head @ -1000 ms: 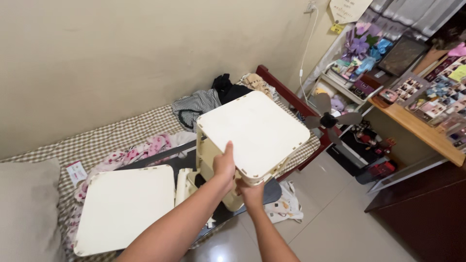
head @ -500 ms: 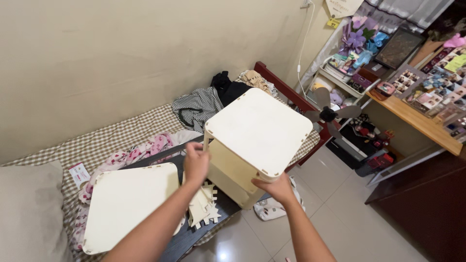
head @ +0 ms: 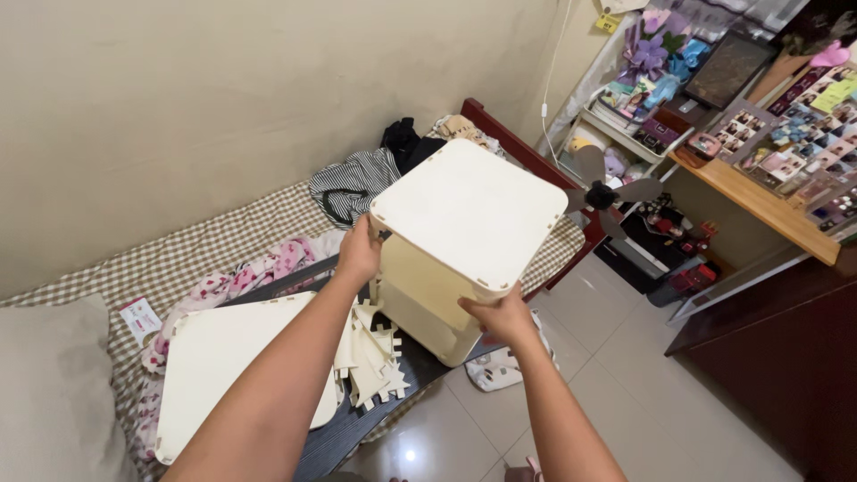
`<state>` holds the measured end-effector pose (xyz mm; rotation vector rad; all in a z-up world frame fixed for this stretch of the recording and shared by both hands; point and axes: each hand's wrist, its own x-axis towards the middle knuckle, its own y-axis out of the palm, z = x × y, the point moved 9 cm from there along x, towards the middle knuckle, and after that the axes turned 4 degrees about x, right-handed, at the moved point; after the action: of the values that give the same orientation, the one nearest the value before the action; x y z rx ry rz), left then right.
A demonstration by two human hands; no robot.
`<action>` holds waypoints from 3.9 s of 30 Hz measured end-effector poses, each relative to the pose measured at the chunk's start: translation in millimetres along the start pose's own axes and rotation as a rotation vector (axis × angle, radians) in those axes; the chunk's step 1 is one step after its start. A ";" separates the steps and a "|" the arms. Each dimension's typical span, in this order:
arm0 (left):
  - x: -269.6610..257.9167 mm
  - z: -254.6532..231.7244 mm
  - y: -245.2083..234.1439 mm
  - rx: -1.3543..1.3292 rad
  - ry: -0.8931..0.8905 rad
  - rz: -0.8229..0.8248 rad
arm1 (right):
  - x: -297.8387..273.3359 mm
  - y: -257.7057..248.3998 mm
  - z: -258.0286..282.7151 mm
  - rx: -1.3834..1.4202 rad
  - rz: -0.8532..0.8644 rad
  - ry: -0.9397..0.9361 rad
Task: The person assembles a modular plastic storage unit by hand. They lift stacked trays, separate them, and connect corner pieces to form a vertical stack. The person repeatedly adds and removes trays and corner connectors, adjusting the structure throughout the process.
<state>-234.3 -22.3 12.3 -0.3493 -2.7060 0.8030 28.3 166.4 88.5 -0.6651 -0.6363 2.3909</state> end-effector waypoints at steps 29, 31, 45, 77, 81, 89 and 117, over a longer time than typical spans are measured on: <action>-112.7 -129.2 9.1 0.226 -0.005 0.280 | 42.7 48.9 -17.6 0.999 0.008 -0.372; -124.5 -130.4 15.7 0.248 0.016 0.245 | 48.0 57.7 -8.9 1.013 0.095 -0.251; -150.7 -121.9 28.4 0.170 -0.001 0.199 | 40.3 29.7 30.5 0.969 0.023 0.122; -13.0 -54.4 21.1 -0.019 -0.072 0.115 | 16.8 -76.8 42.3 -0.463 -0.070 -0.094; 7.2 -41.3 45.8 -0.015 -0.061 0.210 | -23.0 -75.8 103.8 -0.759 -0.277 -0.236; -14.3 -55.4 35.1 -0.009 0.110 0.149 | -26.0 29.4 179.7 -0.891 -0.286 -0.802; -34.4 -24.7 68.6 -0.045 -0.031 0.069 | 7.0 -0.9 236.7 -0.534 -0.471 -1.000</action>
<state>-183.9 35.0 -13.8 -0.4470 -2.7580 0.7726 -113.9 104.4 267.4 0.5346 -1.6483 1.9665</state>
